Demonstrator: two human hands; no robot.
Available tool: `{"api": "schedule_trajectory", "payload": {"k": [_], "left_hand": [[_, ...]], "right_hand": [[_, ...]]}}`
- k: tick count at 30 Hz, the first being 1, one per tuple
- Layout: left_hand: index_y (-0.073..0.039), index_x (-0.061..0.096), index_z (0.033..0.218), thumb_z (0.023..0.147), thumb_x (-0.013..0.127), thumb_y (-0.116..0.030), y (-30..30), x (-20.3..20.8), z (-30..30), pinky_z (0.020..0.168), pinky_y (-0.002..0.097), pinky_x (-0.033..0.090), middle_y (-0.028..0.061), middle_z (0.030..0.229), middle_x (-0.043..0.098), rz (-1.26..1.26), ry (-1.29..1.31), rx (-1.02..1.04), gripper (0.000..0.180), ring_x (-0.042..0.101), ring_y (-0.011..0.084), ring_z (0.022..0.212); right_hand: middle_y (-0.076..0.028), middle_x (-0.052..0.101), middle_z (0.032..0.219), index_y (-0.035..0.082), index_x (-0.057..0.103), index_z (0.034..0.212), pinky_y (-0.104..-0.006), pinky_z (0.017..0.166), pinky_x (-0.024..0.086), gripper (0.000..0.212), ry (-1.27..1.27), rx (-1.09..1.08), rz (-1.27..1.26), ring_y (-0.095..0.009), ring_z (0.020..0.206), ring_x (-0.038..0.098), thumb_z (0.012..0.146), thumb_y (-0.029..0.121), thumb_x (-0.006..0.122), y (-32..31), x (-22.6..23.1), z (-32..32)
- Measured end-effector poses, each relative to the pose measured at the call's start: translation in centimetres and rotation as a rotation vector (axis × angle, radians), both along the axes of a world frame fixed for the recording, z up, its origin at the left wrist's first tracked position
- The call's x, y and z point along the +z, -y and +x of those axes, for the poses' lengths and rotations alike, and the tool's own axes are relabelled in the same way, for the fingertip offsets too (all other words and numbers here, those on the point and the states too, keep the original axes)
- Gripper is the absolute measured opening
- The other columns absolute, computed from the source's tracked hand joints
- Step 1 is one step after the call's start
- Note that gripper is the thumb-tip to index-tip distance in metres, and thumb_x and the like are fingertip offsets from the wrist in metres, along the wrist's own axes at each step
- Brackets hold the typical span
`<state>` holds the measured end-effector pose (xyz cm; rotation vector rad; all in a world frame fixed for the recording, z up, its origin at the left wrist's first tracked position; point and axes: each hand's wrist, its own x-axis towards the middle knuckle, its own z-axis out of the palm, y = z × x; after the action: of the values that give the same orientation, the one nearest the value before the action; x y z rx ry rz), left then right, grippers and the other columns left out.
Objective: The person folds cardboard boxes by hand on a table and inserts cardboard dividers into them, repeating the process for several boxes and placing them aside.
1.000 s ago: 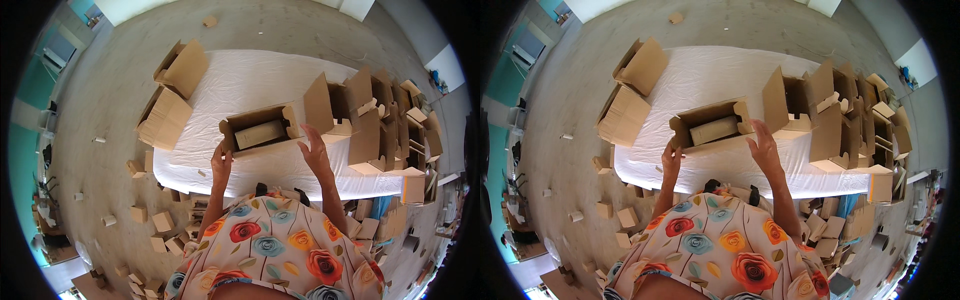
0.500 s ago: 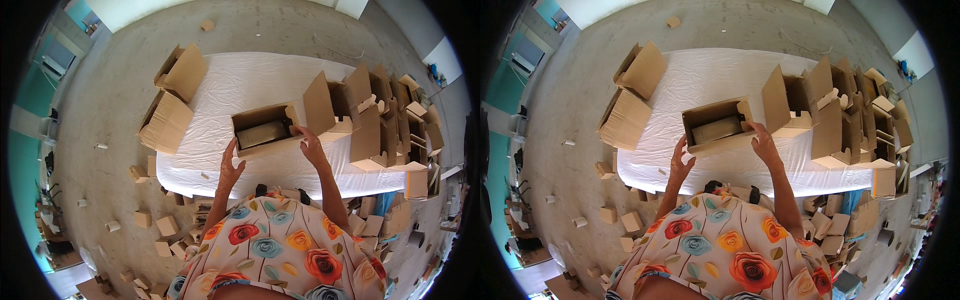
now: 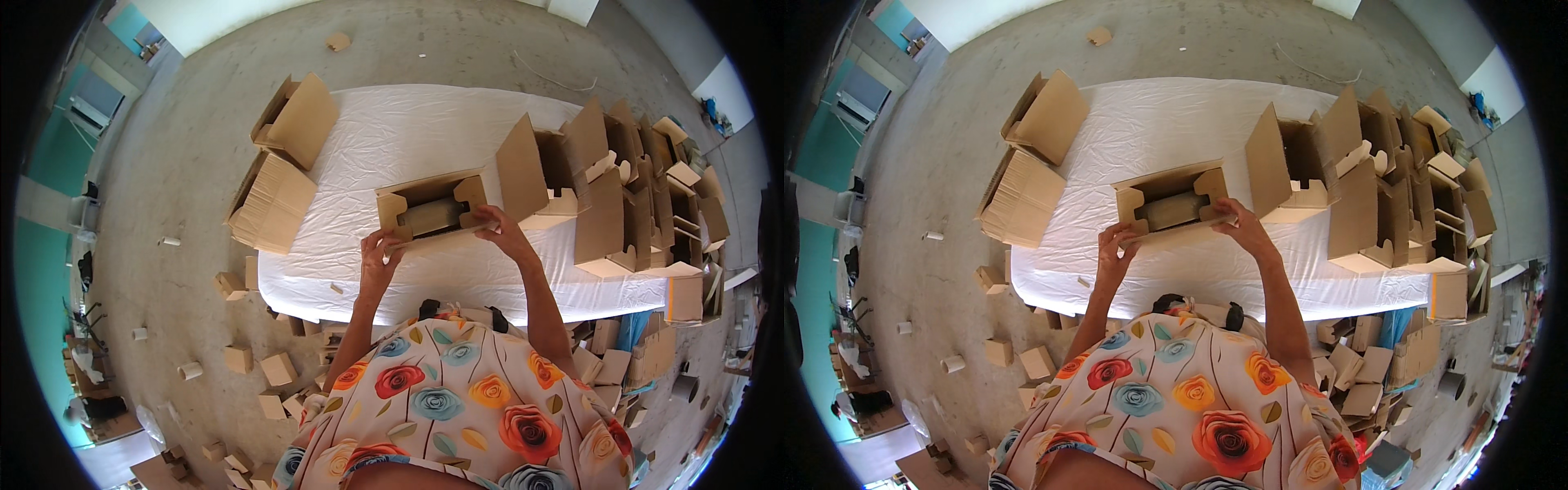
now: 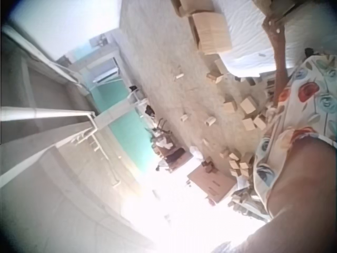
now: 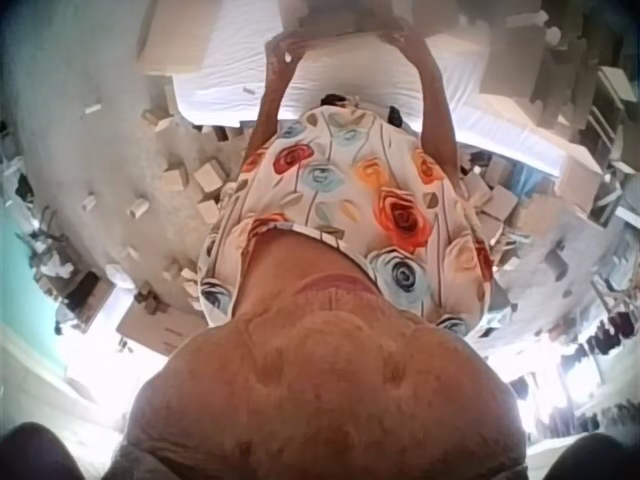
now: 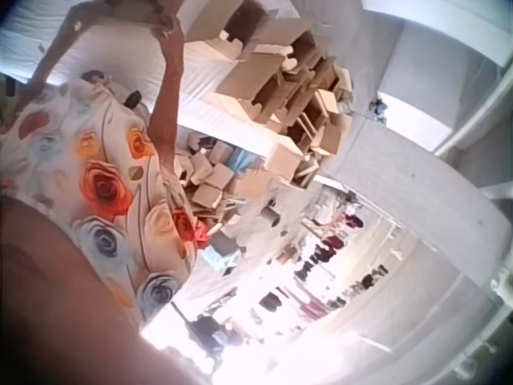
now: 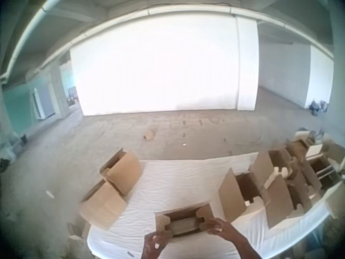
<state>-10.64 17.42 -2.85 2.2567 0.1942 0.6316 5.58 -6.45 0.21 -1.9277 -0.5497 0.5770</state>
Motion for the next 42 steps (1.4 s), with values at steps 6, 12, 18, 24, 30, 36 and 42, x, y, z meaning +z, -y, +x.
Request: {"api": "schedule_trajectory", "payload": {"k": [6, 12, 18, 24, 30, 36, 42], "left_hand": [[-0.004, 0.036, 0.122, 0.068, 0.067, -0.008, -0.8, -1.0, 1.5, 0.078, 0.0358, 0.041, 0.0122, 0.092, 0.056, -0.235, -0.102, 0.152, 0.062, 0.051, 0.0277, 0.087], [-0.018, -0.003, 0.137, 0.063, 0.069, -0.006, -2.6, 1.3, 4.2, 0.062, 0.0315, 0.045, 0.0073, 0.075, 0.055, -0.243, -0.308, 0.125, 0.104, 0.054, 0.0189, 0.063], [-0.018, 0.027, 0.130, 0.062, 0.070, -0.005, -3.9, 2.2, 5.5, 0.061, 0.0314, 0.044, 0.0060, 0.075, 0.053, -0.258, -0.352, 0.021, 0.081, 0.053, 0.0177, 0.063], [-0.009, 0.053, 0.106, 0.066, 0.064, -0.002, -3.5, -0.5, 4.6, 0.063, 0.0308, 0.045, 0.0088, 0.089, 0.048, -0.029, -0.094, -0.004, 0.042, 0.051, 0.0204, 0.073], [-0.010, 0.049, 0.111, 0.070, 0.060, -0.001, -1.5, -0.6, 3.9, 0.082, 0.0347, 0.041, 0.0138, 0.102, 0.043, -0.183, -0.096, 0.083, 0.043, 0.047, 0.0290, 0.095], [-0.009, 0.045, 0.115, 0.076, 0.054, 0.000, -2.1, -2.8, 4.0, 0.086, 0.0322, 0.039, 0.0132, 0.110, 0.048, -0.214, -0.052, 0.045, 0.041, 0.047, 0.0257, 0.101], [-0.008, 0.044, 0.116, 0.075, 0.054, 0.000, -3.5, -3.4, 1.9, 0.079, 0.0291, 0.044, 0.0105, 0.110, 0.051, -0.259, -0.064, 0.092, 0.042, 0.051, 0.0214, 0.099]], "right_hand": [[-0.012, 0.060, 0.092, 0.004, 0.048, 0.108, -0.0298, 0.070, 0.042, 0.043, 0.079, -0.157, -0.066, -0.020, 0.084, 0.056, 0.070, 0.015, 0.065, -1.3, -0.1, -0.3], [-0.010, 0.055, 0.082, 0.001, 0.050, 0.100, -0.0296, 0.066, 0.043, 0.037, 0.308, -0.289, -0.037, -0.019, 0.072, 0.051, 0.068, 0.009, 0.066, -2.3, -2.4, 0.3], [-0.013, 0.053, 0.089, 0.000, 0.049, 0.101, -0.0332, 0.071, 0.043, 0.042, 0.399, -0.327, -0.100, -0.025, 0.080, 0.052, 0.064, 0.009, 0.068, -2.6, -3.2, 0.5], [-0.016, 0.050, 0.098, 0.000, 0.047, 0.104, -0.0379, 0.076, 0.042, 0.048, 0.457, -0.358, -0.075, -0.032, 0.088, 0.050, 0.063, 0.012, 0.070, -2.7, -3.5, -0.6], [-0.015, 0.046, 0.107, 0.002, 0.043, 0.111, -0.0381, 0.075, 0.043, 0.054, 0.718, -0.420, -0.319, -0.031, 0.091, 0.049, 0.069, 0.026, 0.068, -1.8, -4.6, -0.6], [-0.015, 0.053, 0.104, -0.001, 0.040, 0.118, -0.0287, 0.056, 0.050, 0.058, -0.386, -0.400, -0.056, -0.021, 0.067, 0.059, 0.080, 0.041, 0.054, -2.3, -2.9, -1.5], [-0.018, 0.051, 0.098, -0.002, 0.047, 0.114, -0.0266, 0.054, 0.051, 0.048, -0.186, -0.248, 0.024, -0.019, 0.065, 0.058, 0.083, 0.034, 0.052, -4.3, -4.4, 0.4]]}}
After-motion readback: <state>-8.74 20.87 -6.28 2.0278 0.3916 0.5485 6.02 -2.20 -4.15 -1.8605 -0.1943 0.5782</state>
